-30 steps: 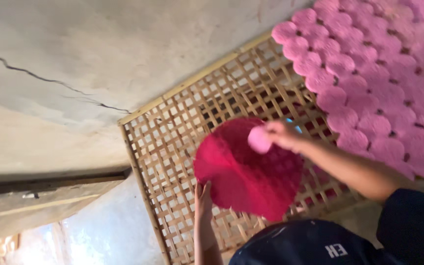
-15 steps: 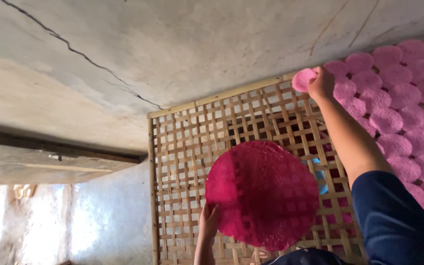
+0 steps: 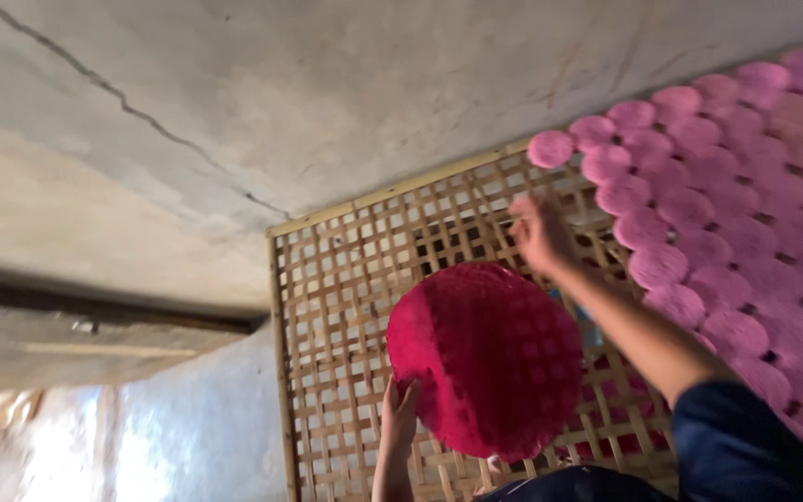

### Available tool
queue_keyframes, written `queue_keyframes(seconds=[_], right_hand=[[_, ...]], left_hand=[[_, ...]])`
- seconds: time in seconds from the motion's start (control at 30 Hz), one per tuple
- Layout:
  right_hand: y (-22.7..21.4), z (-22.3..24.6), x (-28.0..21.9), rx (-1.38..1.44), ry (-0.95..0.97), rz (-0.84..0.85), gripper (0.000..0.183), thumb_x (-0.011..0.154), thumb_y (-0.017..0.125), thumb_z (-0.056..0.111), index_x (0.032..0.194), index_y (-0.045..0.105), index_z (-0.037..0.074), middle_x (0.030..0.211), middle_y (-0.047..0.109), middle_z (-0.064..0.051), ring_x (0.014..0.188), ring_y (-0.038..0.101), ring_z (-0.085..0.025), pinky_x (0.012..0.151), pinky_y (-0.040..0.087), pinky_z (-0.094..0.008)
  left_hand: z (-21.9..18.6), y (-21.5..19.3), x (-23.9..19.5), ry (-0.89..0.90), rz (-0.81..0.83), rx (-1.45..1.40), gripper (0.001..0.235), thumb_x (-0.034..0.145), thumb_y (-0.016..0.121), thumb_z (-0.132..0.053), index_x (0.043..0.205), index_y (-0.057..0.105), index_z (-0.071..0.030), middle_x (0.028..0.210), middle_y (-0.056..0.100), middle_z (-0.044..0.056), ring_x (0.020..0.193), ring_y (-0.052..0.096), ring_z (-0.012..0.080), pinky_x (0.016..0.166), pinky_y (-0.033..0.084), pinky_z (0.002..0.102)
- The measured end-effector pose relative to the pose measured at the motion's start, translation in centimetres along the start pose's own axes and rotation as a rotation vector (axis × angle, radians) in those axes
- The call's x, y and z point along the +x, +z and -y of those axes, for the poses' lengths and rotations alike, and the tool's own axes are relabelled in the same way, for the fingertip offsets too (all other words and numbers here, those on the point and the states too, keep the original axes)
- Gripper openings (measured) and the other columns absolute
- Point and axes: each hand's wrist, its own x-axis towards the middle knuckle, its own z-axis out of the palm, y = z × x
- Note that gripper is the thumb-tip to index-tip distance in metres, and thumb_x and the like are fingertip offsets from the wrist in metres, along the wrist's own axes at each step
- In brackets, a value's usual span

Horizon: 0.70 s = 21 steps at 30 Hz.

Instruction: The person repeatedly picks up pink textured discs from a large pile and places them onto a circular pink mat on a bamboo rack. The person occasionally lifts and repositions the mat to continue arranging the discs in a dense pattern.

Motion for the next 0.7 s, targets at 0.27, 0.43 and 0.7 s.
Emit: queue_keyframes(seconds=[0.27,0.43,0.7], right_hand=[[-16.7,14.3,-15.7,0.594,0.229,0.563,0.071,0.087,0.075,0.045,0.141,0.052,0.004,0.139,0.053,-0.018,0.131,0.049,-0.033,0.105,0.039,-0.046],[-28.2,8.2,-21.7,0.476,0.505,0.194,0.053,0.087,0.073,0.032,0.132,0.058,0.009,0.131,0.063,-0.009,0.116,0.064,-0.025,0.095,0.056,-0.038],[-45.1,-8.5,-44.8,0.368,0.879,-0.128,0.035,0.093,0.072,0.014,0.127,0.066,0.006,0.113,0.069,-0.011,0.1,0.066,-0.023,0.088,0.055,-0.035]], left_hand=[[-2.0,10.8,-1.5,0.066,0.316,-0.154,0.046,0.099,0.06,-0.016,0.143,0.053,-0.001,0.132,0.066,0.01,0.118,0.063,0.0215,0.1,0.051,0.037],[-0.5,22.0,-3.9,0.21,0.379,-0.15,0.048,0.101,0.06,-0.016,0.145,0.05,-0.002,0.139,0.059,0.008,0.126,0.054,0.0188,0.108,0.042,0.034],[-1.5,41.9,-8.5,0.427,0.402,0.025,0.048,0.106,0.051,-0.018,0.15,0.044,0.002,0.145,0.056,0.015,0.129,0.056,0.0283,0.109,0.046,0.041]])
